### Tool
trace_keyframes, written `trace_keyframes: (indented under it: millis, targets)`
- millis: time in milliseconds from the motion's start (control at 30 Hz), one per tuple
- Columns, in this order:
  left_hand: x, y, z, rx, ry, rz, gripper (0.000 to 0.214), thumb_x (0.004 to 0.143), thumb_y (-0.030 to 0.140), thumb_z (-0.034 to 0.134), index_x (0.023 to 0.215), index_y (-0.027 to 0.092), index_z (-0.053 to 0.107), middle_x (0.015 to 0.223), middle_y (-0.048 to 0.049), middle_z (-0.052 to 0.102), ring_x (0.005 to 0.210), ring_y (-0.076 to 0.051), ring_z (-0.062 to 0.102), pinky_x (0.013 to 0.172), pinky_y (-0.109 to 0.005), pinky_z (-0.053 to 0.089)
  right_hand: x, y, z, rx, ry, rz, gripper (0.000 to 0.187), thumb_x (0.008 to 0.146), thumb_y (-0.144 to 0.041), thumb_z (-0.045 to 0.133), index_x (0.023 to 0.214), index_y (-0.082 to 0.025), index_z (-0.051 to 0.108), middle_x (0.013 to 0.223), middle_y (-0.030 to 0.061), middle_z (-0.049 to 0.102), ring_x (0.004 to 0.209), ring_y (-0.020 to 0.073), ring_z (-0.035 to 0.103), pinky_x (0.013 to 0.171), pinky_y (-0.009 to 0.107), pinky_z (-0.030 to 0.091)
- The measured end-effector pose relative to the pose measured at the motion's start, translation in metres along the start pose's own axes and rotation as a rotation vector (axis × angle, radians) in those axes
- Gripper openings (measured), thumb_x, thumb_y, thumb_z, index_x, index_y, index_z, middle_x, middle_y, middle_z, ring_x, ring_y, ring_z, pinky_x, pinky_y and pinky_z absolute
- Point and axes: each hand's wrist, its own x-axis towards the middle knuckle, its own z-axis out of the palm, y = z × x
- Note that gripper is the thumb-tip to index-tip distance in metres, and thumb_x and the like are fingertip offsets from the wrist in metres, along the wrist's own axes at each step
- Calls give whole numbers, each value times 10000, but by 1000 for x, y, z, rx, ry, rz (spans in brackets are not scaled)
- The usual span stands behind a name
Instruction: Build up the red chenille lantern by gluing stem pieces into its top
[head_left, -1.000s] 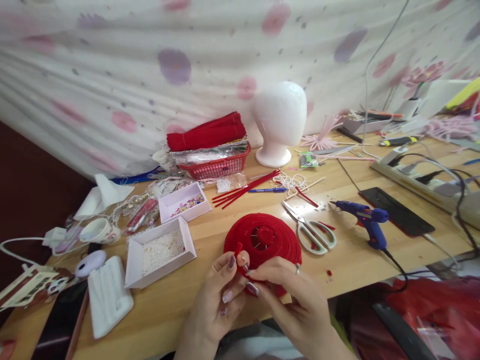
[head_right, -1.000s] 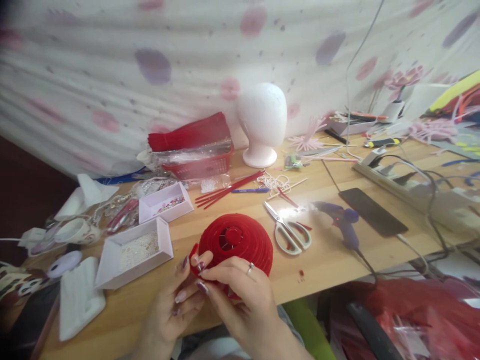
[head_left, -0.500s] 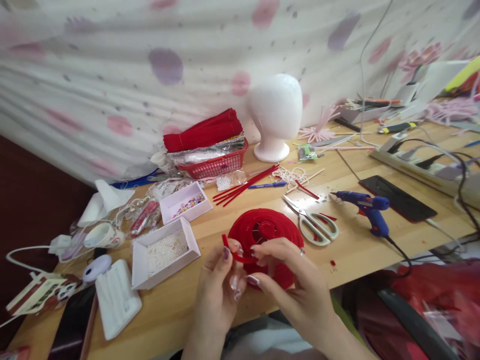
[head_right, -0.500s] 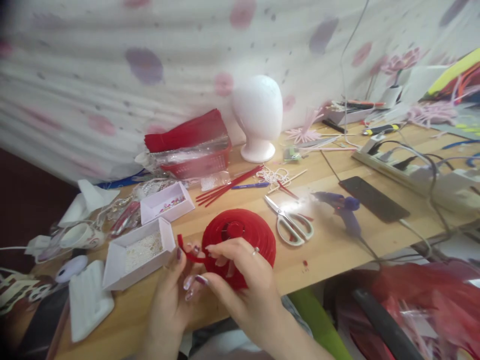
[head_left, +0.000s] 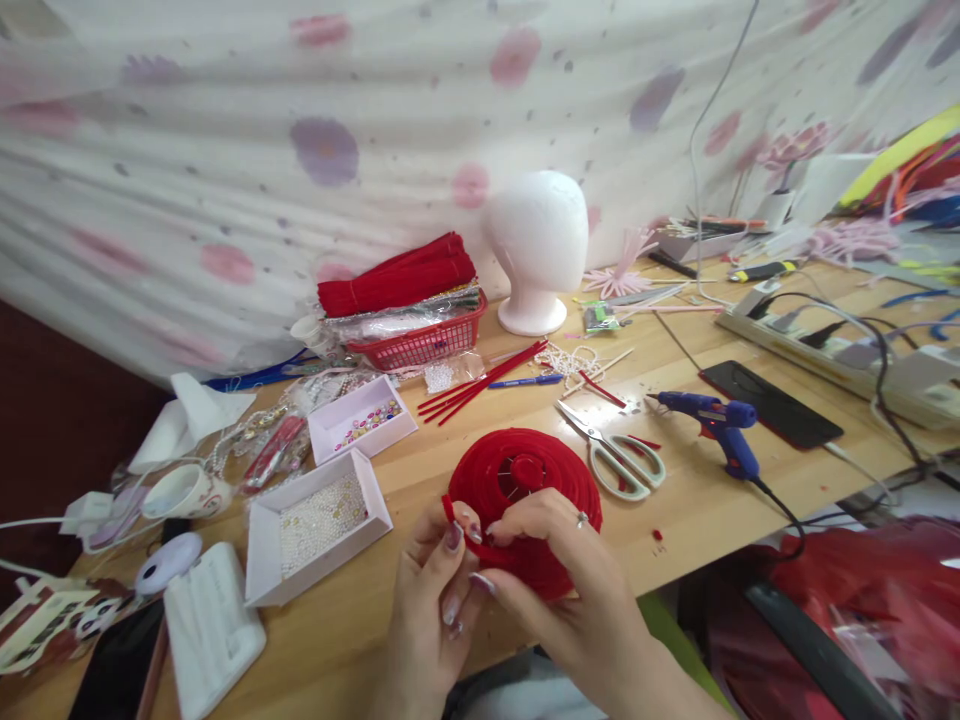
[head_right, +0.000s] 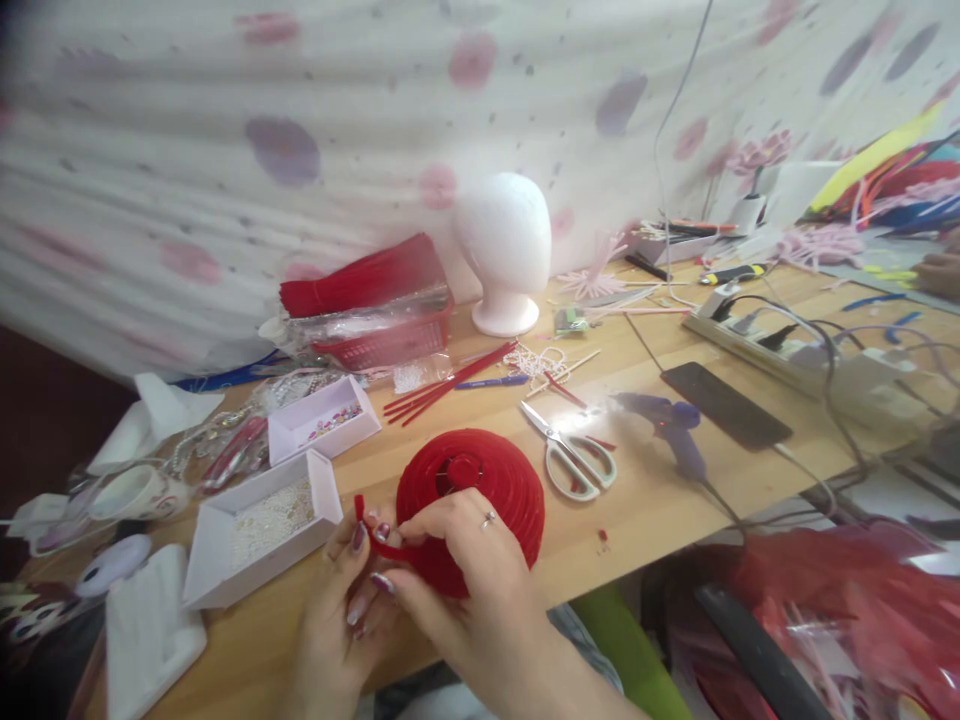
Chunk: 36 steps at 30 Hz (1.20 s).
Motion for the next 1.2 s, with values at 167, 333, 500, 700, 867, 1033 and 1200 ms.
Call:
trace_keyframes:
  millis: [167,333,500,700,867,1033,1200]
  targets:
    - [1,-2,0,21,-5,-10,247,676,386,916,738,212,752,581,86,600,334,38,88,292,-66,230,0,0,0,-31,9,-19,75,925,-147,629,950,-212,603,808,1,687,725,117,653,662,206,534]
    - [1,-2,-6,35,-6,-12,310,659,411,923,720,187,717,600,80,591,338,46,113,305,-61,238,1,2,-1,-47,-17,-68,73,932,-152,639,984,-202,630,819,11,710,730,118,666,674,206,545]
    - [3,-6,-13,52,-95,-17,209,778,393,849,792,221,731,535,94,513,347,28,127,333,-63,233,-2,8,-3,-51,-55,-62,90,918,-162,659,989,-200,619,833,23,712,747,124,672,669,211,551]
    - [8,-10,-13,64,-100,-3,331,764,465,846,754,178,682,606,86,508,363,31,144,336,-91,213,-1,9,-8,-75,-52,-96,171,890,-68,640,995,-201,617,824,26,700,747,129,662,665,223,556]
    - [8,-5,-11,54,-38,-10,338,742,416,871,683,176,641,704,66,547,386,18,312,378,-119,291,4,7,-9,-63,-32,-143,179,916,-65,609,1034,-192,655,813,28,685,732,127,651,675,240,559]
    - [6,0,-12,81,-6,11,315,695,419,904,728,201,680,730,52,574,418,-8,416,417,-148,356,2,9,-7,-65,-36,-144,190,952,-126,590,1093,-212,685,745,4,625,687,125,601,609,236,515]
    - [5,1,-12,80,7,-25,421,736,502,857,658,176,603,652,55,511,415,-20,357,406,-160,316,2,13,-5,-55,-81,-209,143,970,-136,571,1063,-173,673,753,8,622,682,115,572,630,245,490]
